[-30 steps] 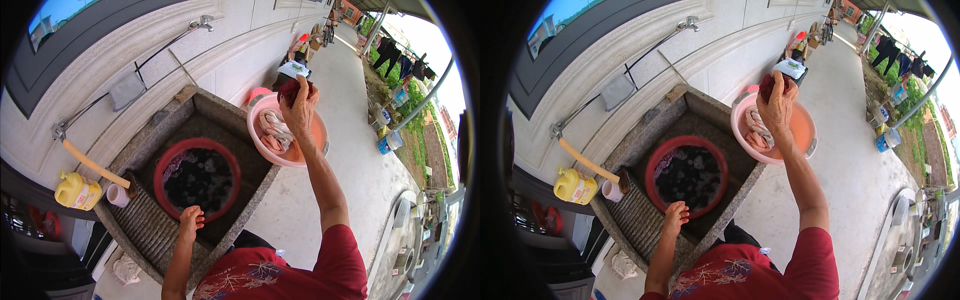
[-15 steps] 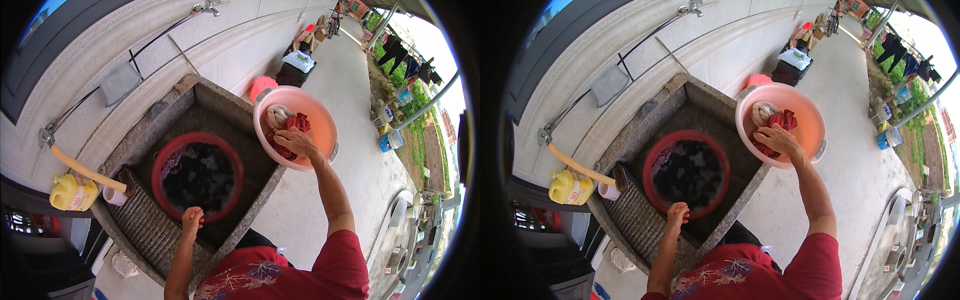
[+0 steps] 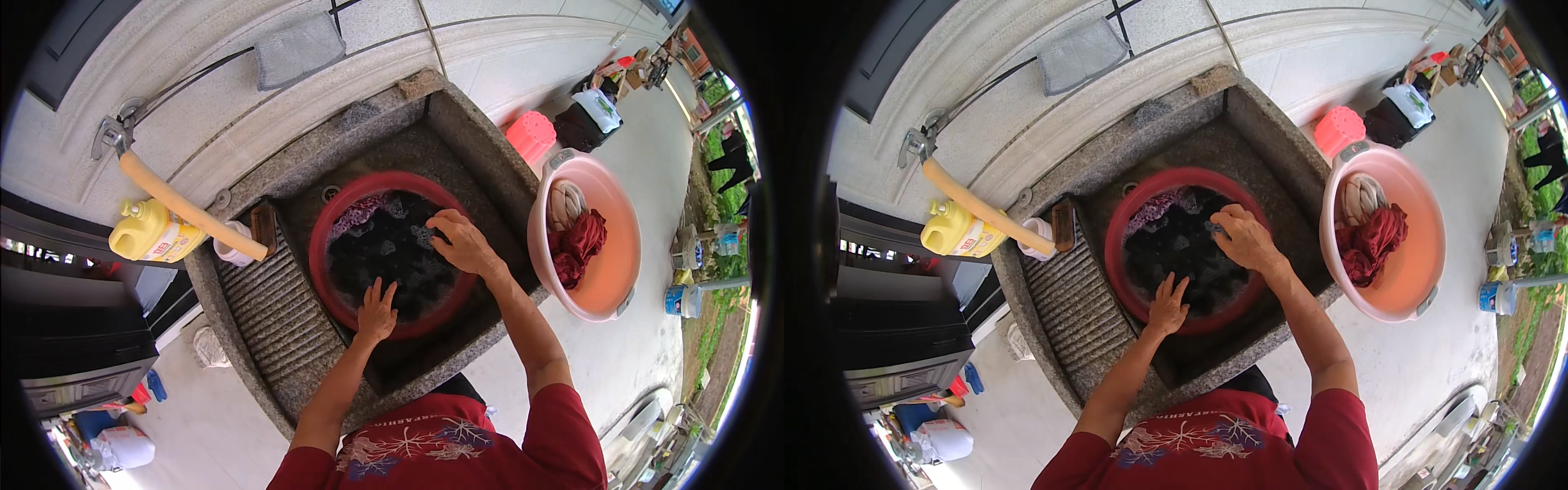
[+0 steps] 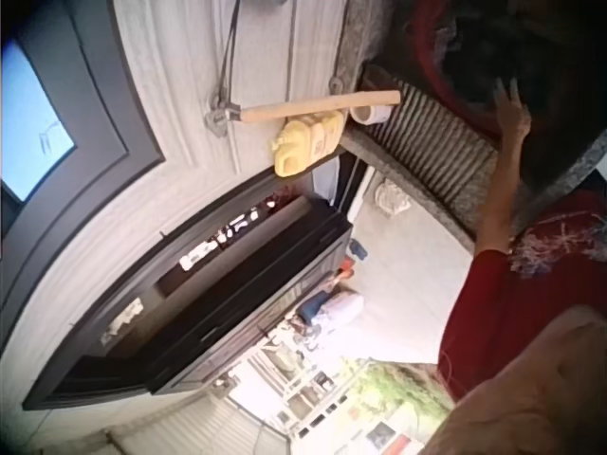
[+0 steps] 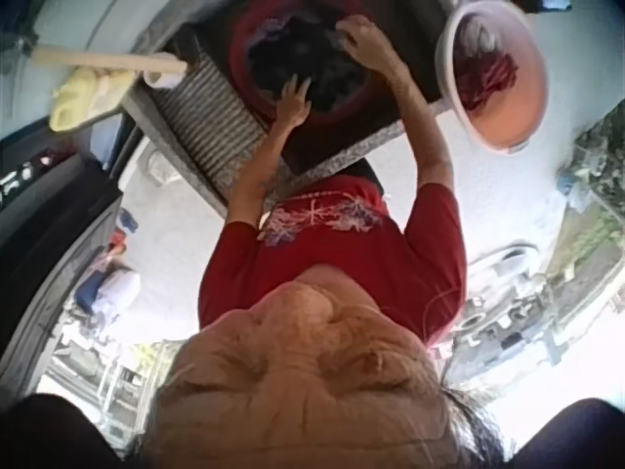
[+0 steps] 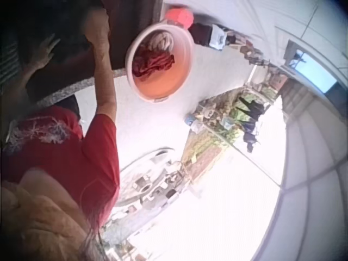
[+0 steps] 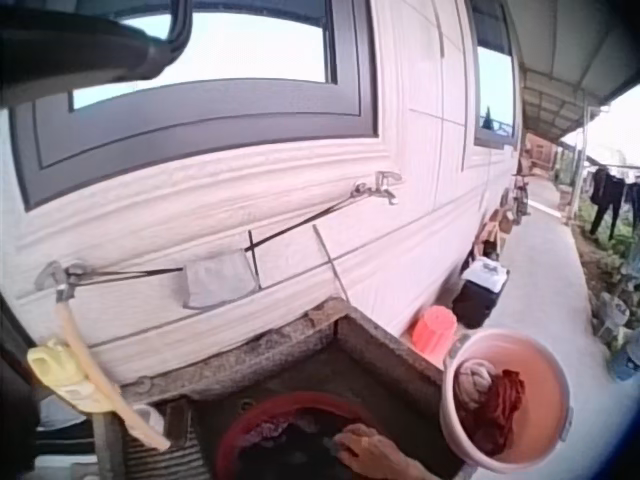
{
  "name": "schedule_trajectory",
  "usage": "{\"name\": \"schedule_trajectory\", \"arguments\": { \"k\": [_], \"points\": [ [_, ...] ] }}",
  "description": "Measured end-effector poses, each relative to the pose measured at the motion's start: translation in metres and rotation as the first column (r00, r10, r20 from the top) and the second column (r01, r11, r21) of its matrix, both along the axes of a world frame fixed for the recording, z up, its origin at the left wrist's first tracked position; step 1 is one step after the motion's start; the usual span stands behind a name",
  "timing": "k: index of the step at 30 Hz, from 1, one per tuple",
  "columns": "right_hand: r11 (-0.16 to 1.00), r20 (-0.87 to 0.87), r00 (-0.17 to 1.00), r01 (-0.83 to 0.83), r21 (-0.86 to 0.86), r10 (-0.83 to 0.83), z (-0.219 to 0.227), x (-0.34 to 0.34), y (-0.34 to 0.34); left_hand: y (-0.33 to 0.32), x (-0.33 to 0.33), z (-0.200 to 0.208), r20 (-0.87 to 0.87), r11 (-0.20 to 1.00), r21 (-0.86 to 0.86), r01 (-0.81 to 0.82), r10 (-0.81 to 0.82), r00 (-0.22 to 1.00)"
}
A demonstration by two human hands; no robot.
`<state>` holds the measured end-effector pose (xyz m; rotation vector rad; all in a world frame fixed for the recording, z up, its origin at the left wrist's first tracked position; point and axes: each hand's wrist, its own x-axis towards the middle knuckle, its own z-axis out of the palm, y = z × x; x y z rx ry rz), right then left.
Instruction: The person washes a red cloth by hand, scrubbing it on a washboard and rinsing it in a basin of soapy water. They then repeat the process with a patterned purple cloth, scrubbing and rinsing it before placing it in a separate basin.
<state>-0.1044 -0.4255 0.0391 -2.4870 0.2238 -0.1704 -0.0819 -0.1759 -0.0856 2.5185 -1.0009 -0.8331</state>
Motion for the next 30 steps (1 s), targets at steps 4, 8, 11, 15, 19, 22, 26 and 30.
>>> {"name": "schedule_trajectory", "arguments": {
  "k": [4, 8, 11, 15, 19, 22, 26, 30],
  "points": [
    [0.999, -0.064, 0.998, 0.02, 0.03, -0.018, -0.068, 0.066, 0.022, 0.0, -0.001, -0.014, -0.153, 0.966, 0.233, 0.113, -0.078, 0.985],
    [0.996, -0.079, 0.997, -0.021, -0.083, 0.015, -0.111, 0.127, 0.045, -0.006, -0.007, -0.012, -0.148, 0.941, 0.308, 0.14, -0.098, 0.984],
    [0.998, -0.163, 0.985, 0.042, -0.044, -0.049, -0.137, 0.15, 0.06, -0.011, -0.004, -0.009, -0.204, 0.919, 0.364, 0.15, -0.078, 0.976],
    [0.969, -0.436, 0.873, 0.246, 0.008, -0.218, -0.168, 0.138, 0.068, -0.01, 0.0, -0.011, -0.263, 0.916, 0.384, 0.116, -0.012, 0.965],
    [0.962, -0.476, 0.849, 0.274, 0.023, -0.23, -0.198, 0.11, 0.048, -0.01, 0.0, -0.012, -0.241, 0.931, 0.348, 0.109, -0.024, 0.97],
    [0.665, -0.463, 0.886, 0.361, 0.654, -0.025, -0.193, 0.094, 0.009, -0.006, 0.009, -0.021, -0.373, 0.975, 0.061, -0.214, 0.221, 0.901],
    [0.988, -0.083, 0.993, 0.092, 0.127, -0.081, -0.141, 0.071, 0.013, 0.004, 0.033, -0.035, -0.68, 0.608, -0.159, -0.778, 0.504, 0.533],
    [0.741, -0.12, 0.978, -0.049, 0.67, 0.173, -0.069, 0.063, 0.055, -0.023, 0.061, 0.013, -0.933, 0.212, 0.194, -0.958, 0.343, -0.113]
  ]
}}
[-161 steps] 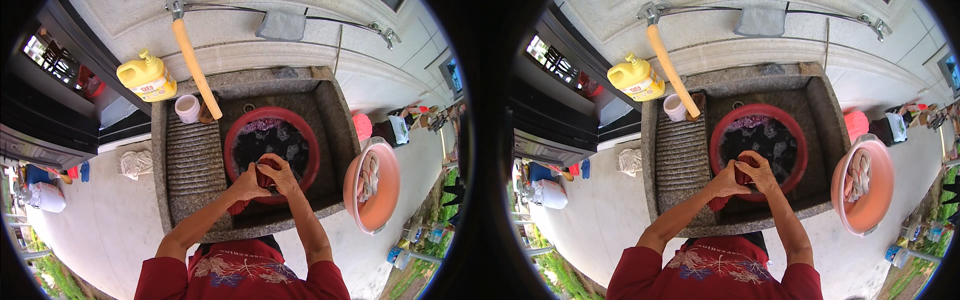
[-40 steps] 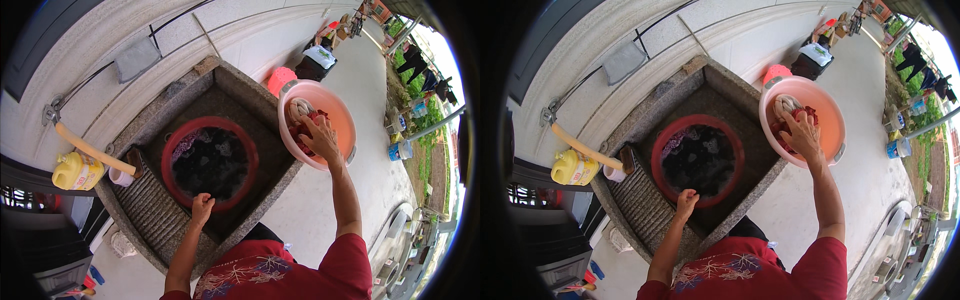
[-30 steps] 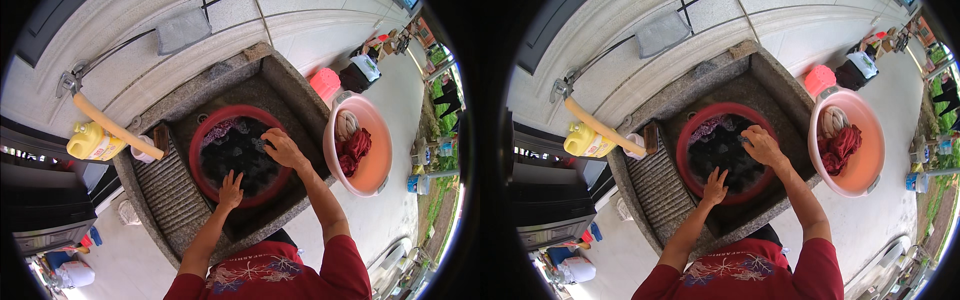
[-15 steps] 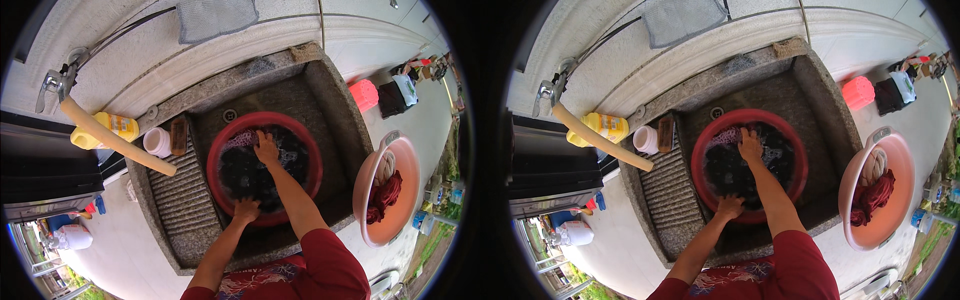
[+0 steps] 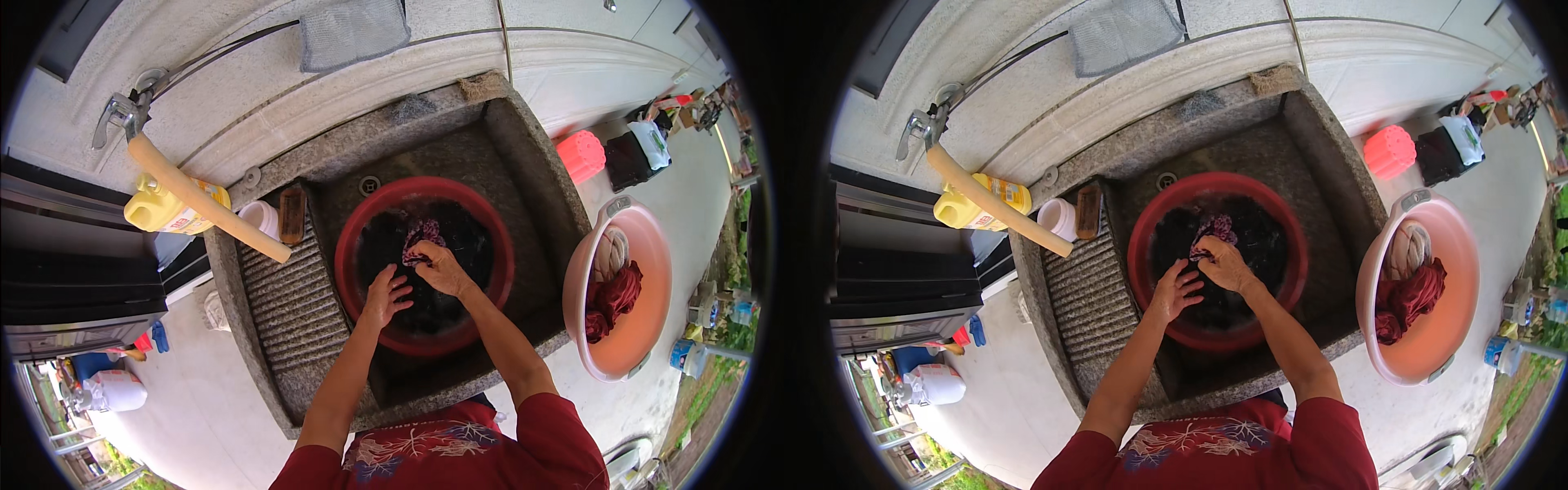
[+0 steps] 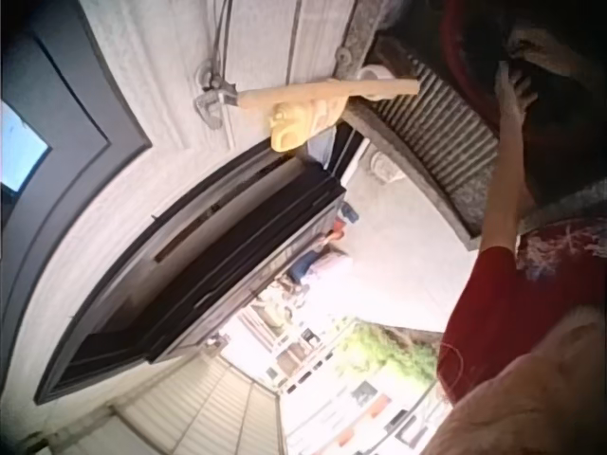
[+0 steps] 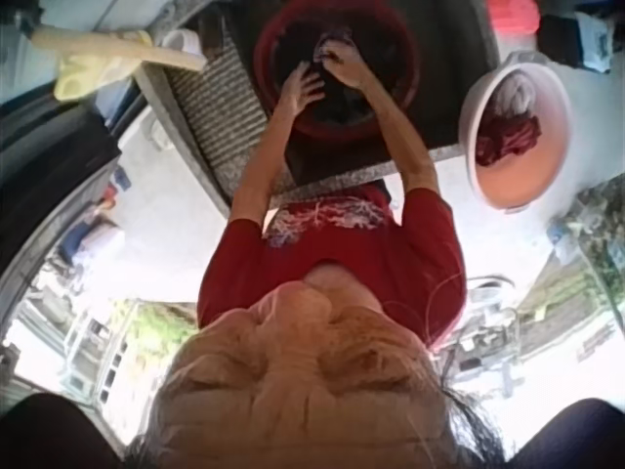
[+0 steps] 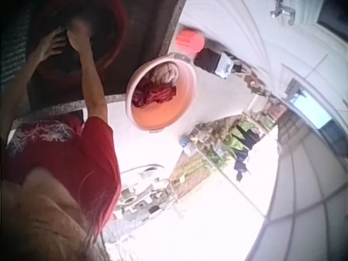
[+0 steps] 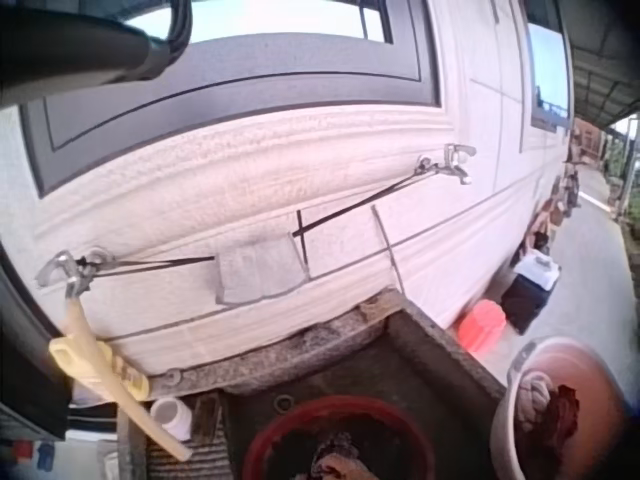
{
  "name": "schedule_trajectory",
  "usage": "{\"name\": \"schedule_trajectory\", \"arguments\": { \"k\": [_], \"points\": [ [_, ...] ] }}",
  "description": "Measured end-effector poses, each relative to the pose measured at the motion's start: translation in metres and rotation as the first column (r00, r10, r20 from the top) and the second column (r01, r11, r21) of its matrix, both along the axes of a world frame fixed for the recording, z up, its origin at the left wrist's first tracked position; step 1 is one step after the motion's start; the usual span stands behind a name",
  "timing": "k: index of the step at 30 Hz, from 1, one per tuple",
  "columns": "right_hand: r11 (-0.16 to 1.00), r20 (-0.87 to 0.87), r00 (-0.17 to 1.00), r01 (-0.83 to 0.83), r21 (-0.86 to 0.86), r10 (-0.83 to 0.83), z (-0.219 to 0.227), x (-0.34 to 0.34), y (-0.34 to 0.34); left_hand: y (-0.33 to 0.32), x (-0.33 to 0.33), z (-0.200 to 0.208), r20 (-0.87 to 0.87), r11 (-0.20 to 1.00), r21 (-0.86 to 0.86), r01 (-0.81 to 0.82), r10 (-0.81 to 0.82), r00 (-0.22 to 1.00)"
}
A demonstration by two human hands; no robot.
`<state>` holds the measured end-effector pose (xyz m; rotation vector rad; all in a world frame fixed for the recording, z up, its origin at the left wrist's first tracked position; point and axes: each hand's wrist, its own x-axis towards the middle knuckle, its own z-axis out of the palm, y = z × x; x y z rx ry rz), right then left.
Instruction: The person washes a red cloth by hand, scrubbing it on a washboard and rinsing it in a basin of soapy water. They then repeat the process with a patterned purple cloth, scrubbing and rinsing it before placing it in a separate basin.
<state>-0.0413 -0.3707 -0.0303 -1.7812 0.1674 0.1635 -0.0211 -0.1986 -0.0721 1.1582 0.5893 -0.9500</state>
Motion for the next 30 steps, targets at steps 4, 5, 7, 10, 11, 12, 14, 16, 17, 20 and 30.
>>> {"name": "schedule_trajectory", "arguments": {
  "k": [4, 5, 7, 10, 11, 12, 14, 16, 17, 20, 30],
  "points": [
    [0.993, 0.441, 0.891, -0.12, -0.001, 0.108, 0.031, -0.036, 0.072, 0.019, -0.005, -0.039, -0.291, 0.825, -0.505, -0.254, 0.114, 0.95],
    [0.989, 0.424, 0.9, -0.136, 0.061, 0.098, 0.038, -0.052, 0.082, 0.001, -0.012, -0.008, -0.268, 0.798, -0.538, -0.27, 0.141, 0.953],
    [0.975, 0.44, 0.883, -0.213, 0.057, 0.166, 0.06, -0.067, 0.113, 0.014, -0.006, -0.029, -0.378, 0.533, -0.764, -0.363, 0.086, 0.922],
    [0.975, 0.473, 0.873, -0.013, -0.223, 0.12, 0.058, -0.068, 0.129, 0.023, -0.019, -0.037, -0.332, 0.378, -0.846, -0.375, 0.176, 0.927],
    [0.943, 0.496, 0.865, 0.098, -0.318, 0.077, 0.052, -0.059, 0.127, 0.025, -0.036, -0.038, -0.283, 0.42, -0.809, -0.41, 0.333, 0.899],
    [0.892, 0.529, 0.848, 0.208, -0.401, 0.04, 0.045, -0.045, 0.126, 0.024, -0.036, -0.038, -0.168, 0.42, -0.848, -0.322, 0.363, 0.917],
    [0.871, 0.454, 0.886, 0.299, -0.391, -0.1, 0.023, -0.014, 0.115, 0.02, -0.037, -0.038, 0.053, 0.423, -0.894, -0.148, 0.428, 0.902],
    [0.8, 0.408, 0.883, 0.413, -0.435, -0.233, -0.008, 0.01, 0.066, -0.019, -0.038, 0.044, -0.208, 0.873, -0.355, -0.334, 0.274, 0.939],
    [0.763, 0.341, 0.897, 0.425, -0.488, -0.281, -0.01, 0.019, 0.054, -0.022, -0.035, 0.041, -0.225, 0.866, -0.351, -0.356, 0.291, 0.93],
    [0.767, 0.365, 0.881, 0.452, -0.456, -0.302, -0.007, 0.013, 0.068, -0.019, -0.035, 0.043, -0.163, 0.879, -0.295, -0.375, 0.34, 0.926],
    [0.568, 0.127, 0.617, 0.773, -0.284, -0.777, -0.065, -0.003, -0.016, -0.005, -0.011, 0.049, -0.057, 0.869, -0.383, -0.314, 0.317, 0.947]
  ]
}}
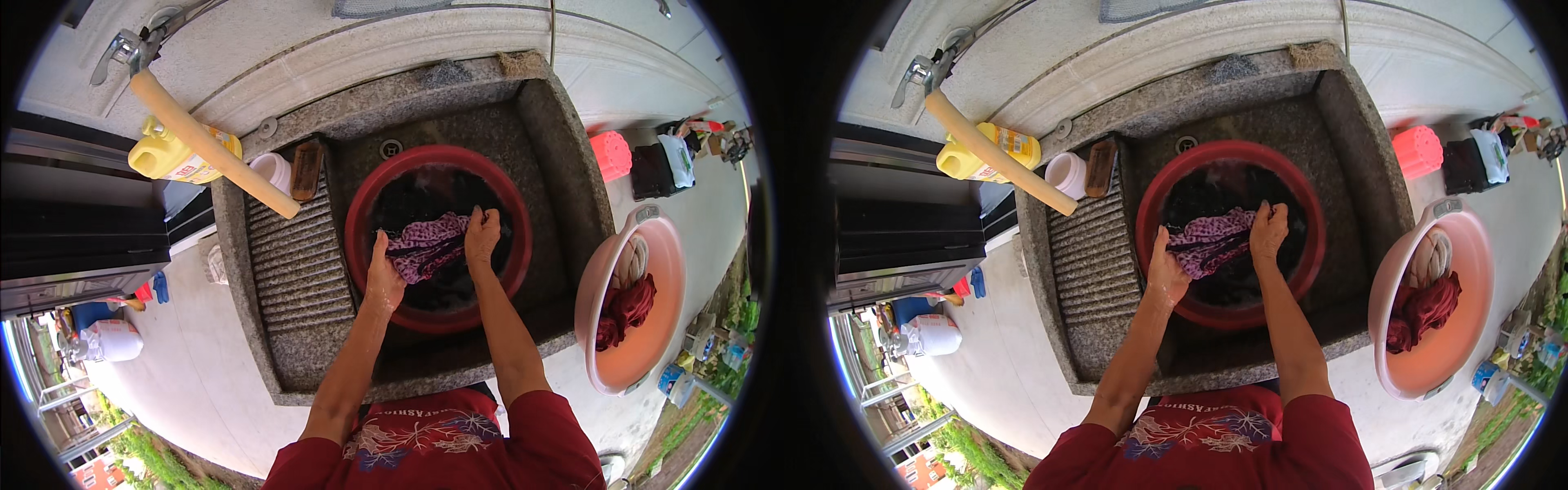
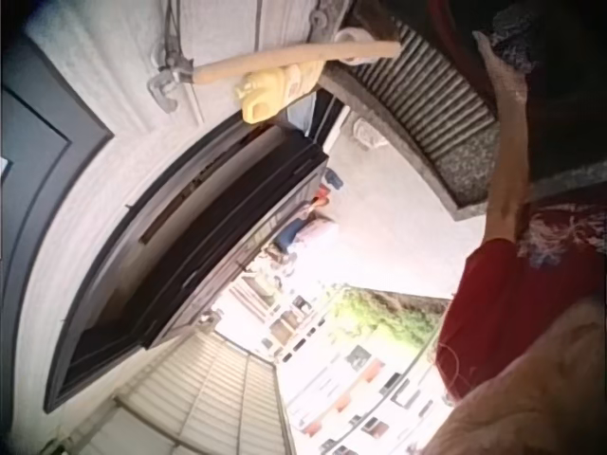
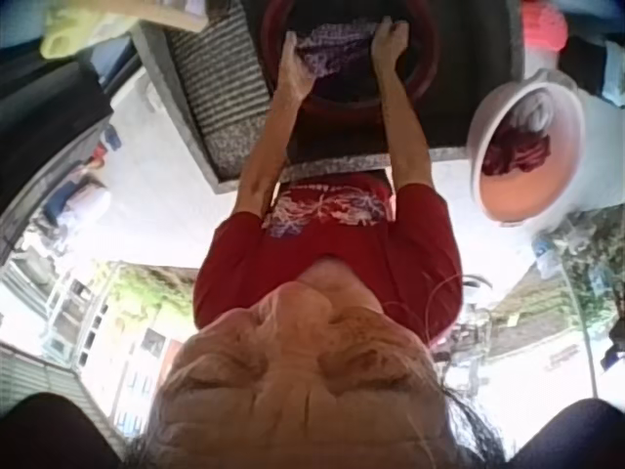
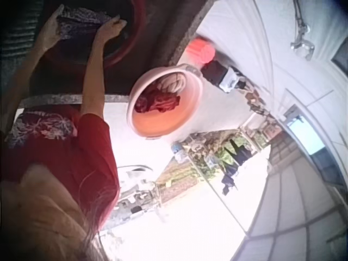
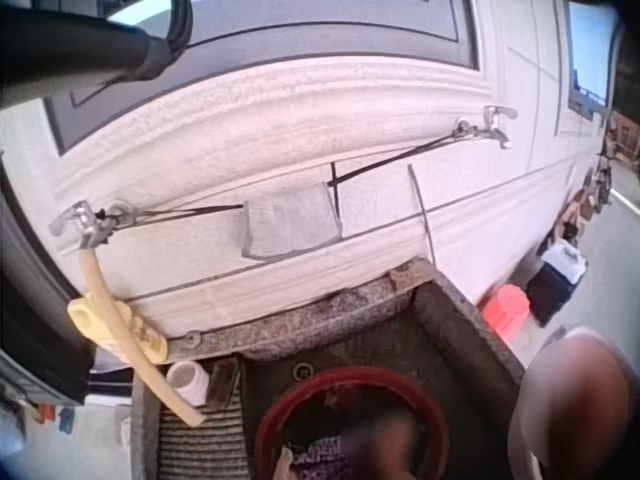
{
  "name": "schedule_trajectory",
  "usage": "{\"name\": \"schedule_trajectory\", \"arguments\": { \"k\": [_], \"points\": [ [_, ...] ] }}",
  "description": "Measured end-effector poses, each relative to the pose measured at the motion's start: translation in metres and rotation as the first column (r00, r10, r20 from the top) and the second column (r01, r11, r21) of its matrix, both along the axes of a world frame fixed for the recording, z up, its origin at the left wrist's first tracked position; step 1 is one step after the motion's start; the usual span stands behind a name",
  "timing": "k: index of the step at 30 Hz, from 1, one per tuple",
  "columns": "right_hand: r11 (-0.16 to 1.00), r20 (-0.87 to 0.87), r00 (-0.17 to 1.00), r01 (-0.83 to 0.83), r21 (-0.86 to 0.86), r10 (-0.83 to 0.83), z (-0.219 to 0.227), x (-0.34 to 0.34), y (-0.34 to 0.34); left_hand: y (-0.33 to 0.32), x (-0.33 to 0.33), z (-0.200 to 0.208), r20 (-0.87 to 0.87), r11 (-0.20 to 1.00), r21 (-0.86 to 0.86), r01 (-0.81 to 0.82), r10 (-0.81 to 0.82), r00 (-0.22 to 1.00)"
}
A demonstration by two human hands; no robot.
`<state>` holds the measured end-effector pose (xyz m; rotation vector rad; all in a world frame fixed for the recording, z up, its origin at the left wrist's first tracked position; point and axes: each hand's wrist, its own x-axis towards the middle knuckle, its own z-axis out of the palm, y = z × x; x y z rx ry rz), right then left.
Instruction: The person washes a red cloth by hand, scrubbing it on a washboard and rinsing it in a basin of soapy water. They then repeat the process with a patterned purple cloth, scrubbing and rinsing it before placing it in a separate basin.
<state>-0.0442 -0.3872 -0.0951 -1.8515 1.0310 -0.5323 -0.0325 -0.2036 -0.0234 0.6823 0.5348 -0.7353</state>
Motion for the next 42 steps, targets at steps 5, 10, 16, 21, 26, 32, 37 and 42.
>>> {"name": "schedule_trajectory", "arguments": {
  "k": [5, 10, 16, 21, 26, 32, 37, 42],
  "points": [
    [0.956, -0.07, 0.998, -0.029, -0.293, 0.009, -0.003, -0.015, -0.032, 0.039, -0.016, -0.064, 0.063, 0.732, 0.681, -0.013, -0.04, 0.997],
    [0.84, -0.094, 0.922, -0.381, -0.387, 0.375, -0.02, -0.018, -0.002, 0.023, -0.007, -0.082, 0.454, 0.292, 0.891, -0.347, -0.556, 0.697],
    [0.796, -0.041, 0.846, -0.516, -0.317, 0.532, -0.024, -0.029, 0.011, 0.024, 0.022, -0.106, 0.34, 0.152, 0.93, -0.334, -0.697, 0.631],
    [0.526, -0.314, 0.663, -0.739, -0.42, 0.68, -0.011, -0.039, 0.016, 0.03, 0.025, -0.135, 0.369, 0.323, 0.921, -0.217, -0.549, 0.75],
    [0.441, -0.284, 0.521, -0.845, -0.302, 0.805, 0.013, -0.062, -0.003, 0.027, 0.027, -0.111, 0.49, 0.561, 0.78, -0.277, -0.272, 0.828],
    [0.339, -0.772, 0.186, -0.94, 0.04, 0.608, 0.027, -0.1, -0.005, 0.032, 0.028, -0.107, 0.398, 0.491, 0.848, -0.2, -0.341, 0.852],
    [0.616, -0.605, 0.61, -0.751, -0.235, 0.513, 0.018, -0.059, 0.0, 0.02, 0.022, -0.08, 0.171, 0.481, 0.876, 0.028, -0.365, 0.915],
    [0.687, -0.548, 0.686, -0.681, -0.252, 0.479, -0.022, -0.049, -0.008, 0.033, 0.021, -0.098, 0.202, 0.501, 0.863, 0.055, -0.445, 0.873]
  ]
}}
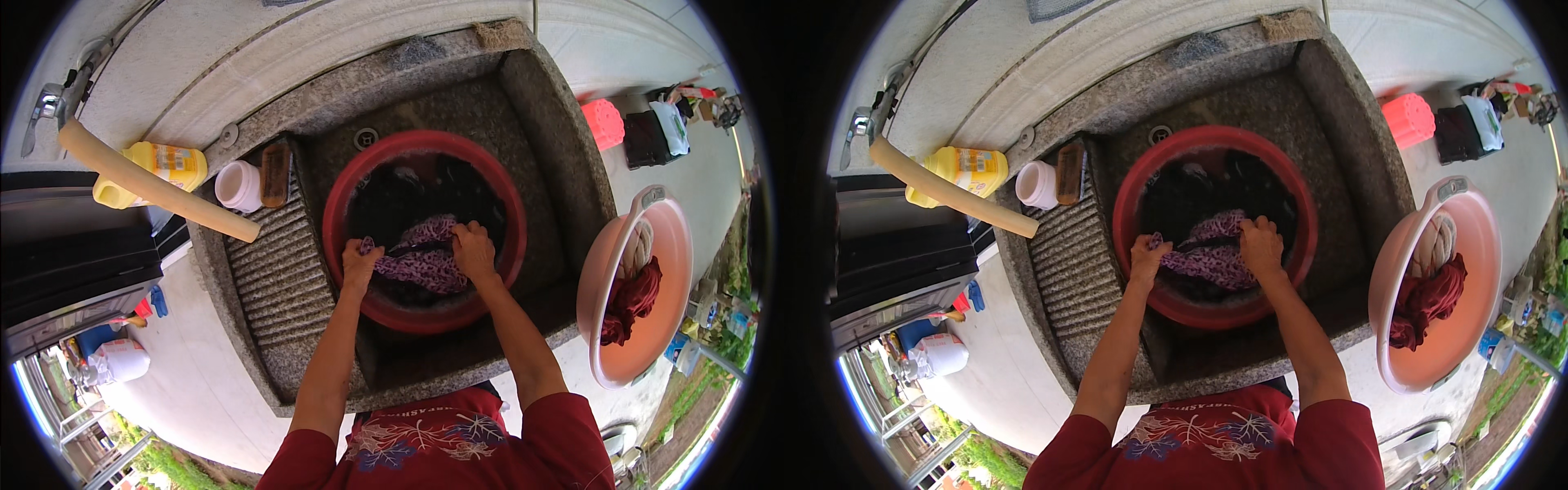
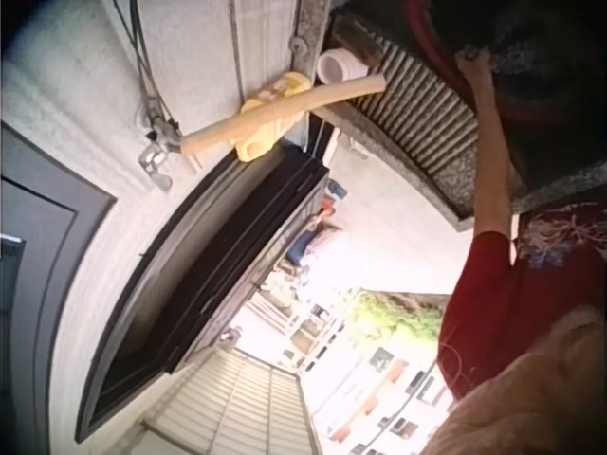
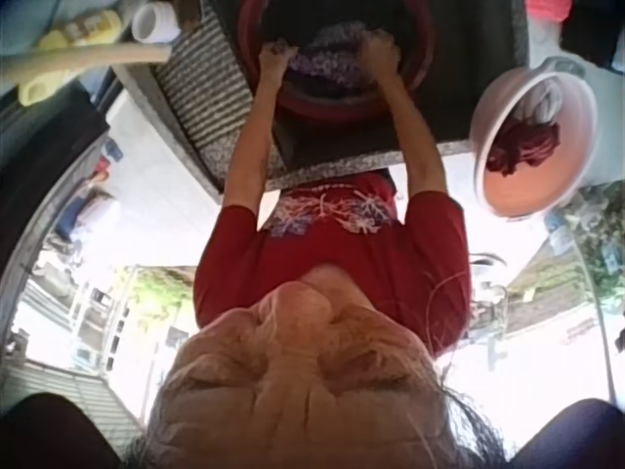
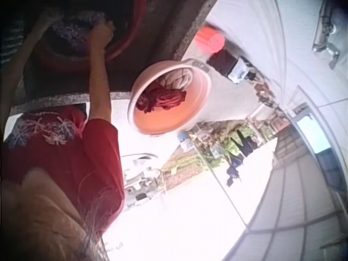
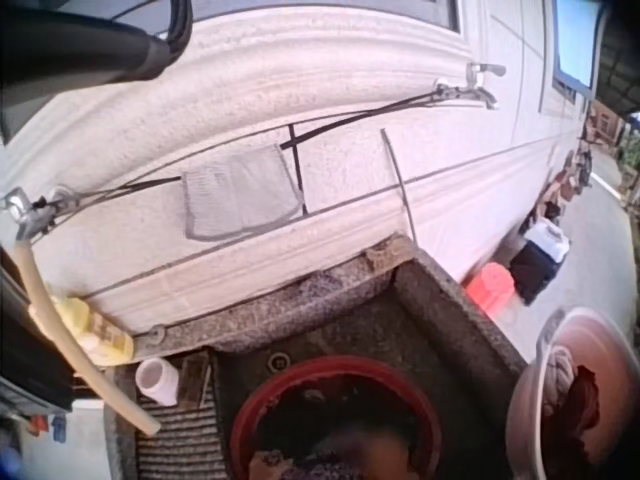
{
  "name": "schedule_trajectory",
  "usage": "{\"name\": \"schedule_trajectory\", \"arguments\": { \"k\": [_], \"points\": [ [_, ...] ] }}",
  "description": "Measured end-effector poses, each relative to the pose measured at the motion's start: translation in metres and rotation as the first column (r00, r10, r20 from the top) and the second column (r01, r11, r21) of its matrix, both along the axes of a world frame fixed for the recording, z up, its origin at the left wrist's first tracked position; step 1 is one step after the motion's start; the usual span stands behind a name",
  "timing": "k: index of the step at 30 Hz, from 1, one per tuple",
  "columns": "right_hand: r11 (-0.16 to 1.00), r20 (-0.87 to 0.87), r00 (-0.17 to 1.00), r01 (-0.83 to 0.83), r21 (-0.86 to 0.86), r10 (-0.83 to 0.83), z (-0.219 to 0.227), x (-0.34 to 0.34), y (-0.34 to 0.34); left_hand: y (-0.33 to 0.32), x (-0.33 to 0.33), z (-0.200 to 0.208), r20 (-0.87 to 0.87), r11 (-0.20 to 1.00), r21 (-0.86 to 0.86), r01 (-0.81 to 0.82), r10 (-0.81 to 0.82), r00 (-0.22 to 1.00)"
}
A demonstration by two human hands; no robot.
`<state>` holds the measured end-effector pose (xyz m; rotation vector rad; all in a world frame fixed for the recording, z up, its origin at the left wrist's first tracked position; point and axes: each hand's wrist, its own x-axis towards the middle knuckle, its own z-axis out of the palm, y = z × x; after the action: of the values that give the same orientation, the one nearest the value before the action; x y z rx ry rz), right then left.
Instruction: The person washes a red cloth by hand, scrubbing it on a washboard and rinsing it in a basin of soapy water. They then repeat the process with a patterned purple cloth, scrubbing and rinsing it before placing it in a separate basin.
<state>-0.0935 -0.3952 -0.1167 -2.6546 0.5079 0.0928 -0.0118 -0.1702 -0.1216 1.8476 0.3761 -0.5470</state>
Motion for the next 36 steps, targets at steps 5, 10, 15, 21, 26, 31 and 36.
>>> {"name": "schedule_trajectory", "arguments": {
  "k": [5, 10, 15, 21, 26, 31, 36],
  "points": [
    [0.814, 0.257, 0.814, 0.383, 0.437, -0.521, -0.012, 0.005, -0.017, 0.007, 0.0, 0.0, -0.049, 0.855, -0.449, -0.26, 0.267, 0.962],
    [0.974, 0.267, 0.955, 0.069, 0.216, -0.127, 0.015, 0.0, 0.007, -0.002, 0.005, 0.026, -0.132, 0.762, -0.545, -0.35, 0.334, 0.933],
    [0.984, 0.033, 0.989, 0.14, 0.113, -0.144, -0.017, -0.005, 0.015, 0.006, 0.006, 0.022, -0.055, 0.779, -0.555, -0.29, 0.314, 0.948],
    [0.931, 0.052, 0.968, 0.22, 0.29, -0.245, -0.037, -0.006, 0.004, 0.007, 0.012, 0.043, 0.019, 0.808, -0.563, -0.175, 0.225, 0.974],
    [0.582, 0.07, 0.888, 0.237, 0.778, -0.455, 0.006, 0.009, -0.004, 0.025, 0.022, 0.049, 0.254, 0.884, -0.464, -0.058, 0.195, 0.947],
    [0.578, 0.283, 0.823, 0.067, 0.813, -0.493, 0.123, 0.054, -0.028, 0.016, 0.024, 0.098, 0.502, 0.986, -0.082, 0.147, -0.087, 0.861],
    [0.566, 0.447, 0.738, -0.106, 0.817, -0.506, 0.168, 0.074, -0.048, 0.011, 0.051, 0.14, 0.661, 0.983, -0.172, -0.071, 0.169, 0.732]
  ]
}}
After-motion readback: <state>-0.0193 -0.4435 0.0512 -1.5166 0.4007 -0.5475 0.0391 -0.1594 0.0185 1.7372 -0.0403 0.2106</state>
